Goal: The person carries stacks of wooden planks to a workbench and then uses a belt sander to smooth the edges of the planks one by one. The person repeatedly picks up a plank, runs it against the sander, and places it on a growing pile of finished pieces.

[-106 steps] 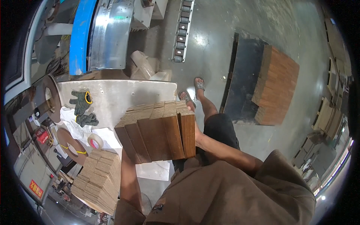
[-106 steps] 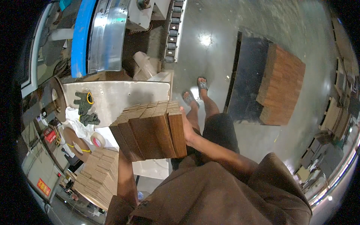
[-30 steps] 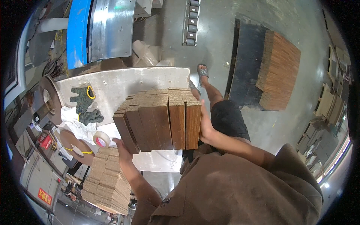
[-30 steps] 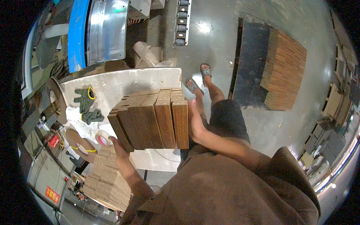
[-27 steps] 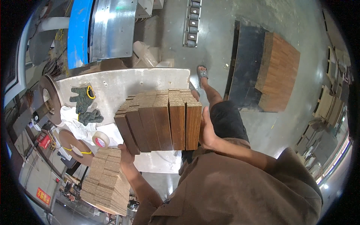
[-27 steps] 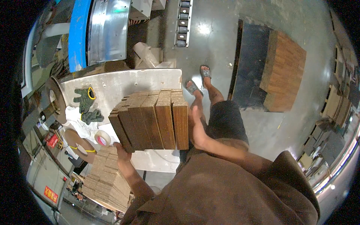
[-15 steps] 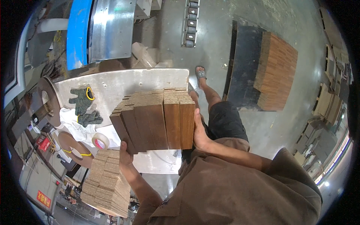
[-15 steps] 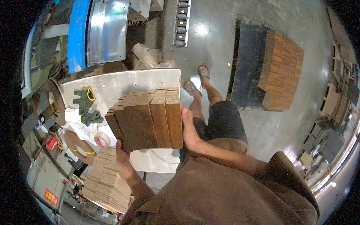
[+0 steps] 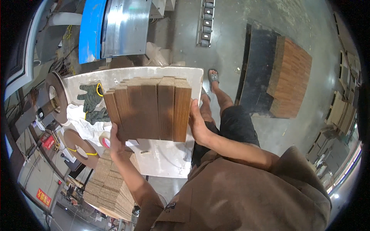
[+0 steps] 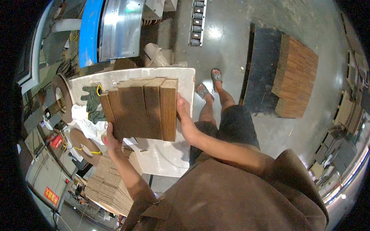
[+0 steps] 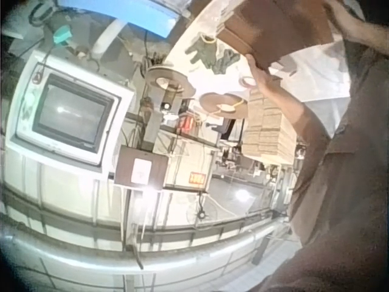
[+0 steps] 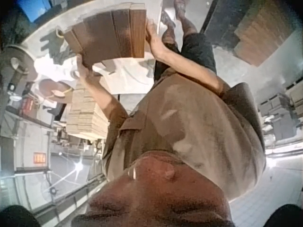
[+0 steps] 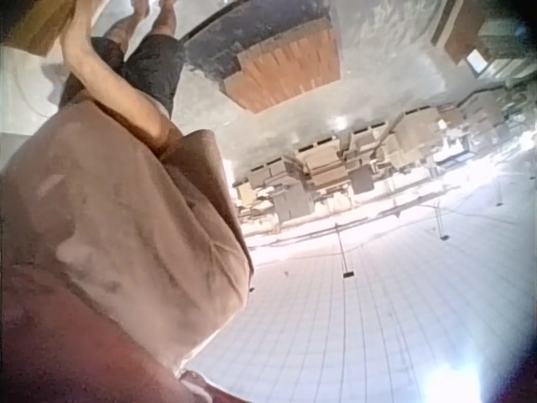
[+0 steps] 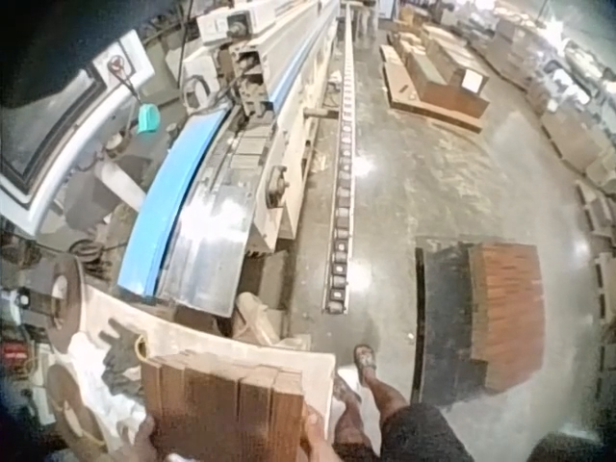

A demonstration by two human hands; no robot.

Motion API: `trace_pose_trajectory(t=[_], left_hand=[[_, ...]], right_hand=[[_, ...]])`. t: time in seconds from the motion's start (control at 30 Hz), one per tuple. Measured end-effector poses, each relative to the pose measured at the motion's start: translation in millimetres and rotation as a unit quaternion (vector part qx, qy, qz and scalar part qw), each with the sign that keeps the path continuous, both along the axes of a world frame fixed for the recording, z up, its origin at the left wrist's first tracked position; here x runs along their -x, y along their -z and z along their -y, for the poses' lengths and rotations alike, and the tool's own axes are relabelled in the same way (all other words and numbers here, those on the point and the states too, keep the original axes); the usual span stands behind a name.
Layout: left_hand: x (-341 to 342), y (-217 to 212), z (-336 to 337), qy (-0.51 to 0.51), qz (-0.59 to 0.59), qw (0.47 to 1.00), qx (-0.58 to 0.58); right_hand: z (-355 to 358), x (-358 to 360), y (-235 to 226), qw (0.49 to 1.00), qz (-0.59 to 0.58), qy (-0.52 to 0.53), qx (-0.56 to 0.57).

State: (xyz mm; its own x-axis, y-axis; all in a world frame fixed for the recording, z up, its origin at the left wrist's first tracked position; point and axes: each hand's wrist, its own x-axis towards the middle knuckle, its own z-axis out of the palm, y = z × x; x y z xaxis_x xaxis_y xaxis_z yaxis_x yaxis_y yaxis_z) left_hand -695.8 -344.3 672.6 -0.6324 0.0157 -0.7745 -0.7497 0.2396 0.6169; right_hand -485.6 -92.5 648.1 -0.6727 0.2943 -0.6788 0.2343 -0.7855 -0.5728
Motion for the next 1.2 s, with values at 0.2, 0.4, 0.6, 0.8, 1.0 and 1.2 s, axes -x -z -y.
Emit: trace_pose_trajectory(t=[0.2, 0.4, 0.6, 0.8, 1.0, 1.2], left_hand=[[44, -2, -16, 0.079, -0.036, 0.993, -0.076], [54, 2, -18, 0.080, -0.052, 0.991, -0.095], [66, 9, -6, 0.073, -0.056, 0.993, -0.072], [74, 15, 8, 0.036, -0.074, 0.989, -0.121], [114, 15, 39, 0.078, -0.088, 0.991, -0.061], [22, -135, -111, 0.188, -0.683, 0.651, 0.275]], right_hand=[[-8, 26, 0, 0.996, -0.001, -0.058, -0.075], [-5, 42, 18, 0.991, 0.049, -0.057, -0.113], [0, 50, 42, 0.969, 0.012, -0.094, -0.230], [-21, 50, 3, 0.975, 0.075, -0.139, -0.158], [-58, -4, -6, 0.977, -0.058, -0.148, -0.140], [-66, -135, 71, 0.984, -0.130, 0.100, -0.066]])
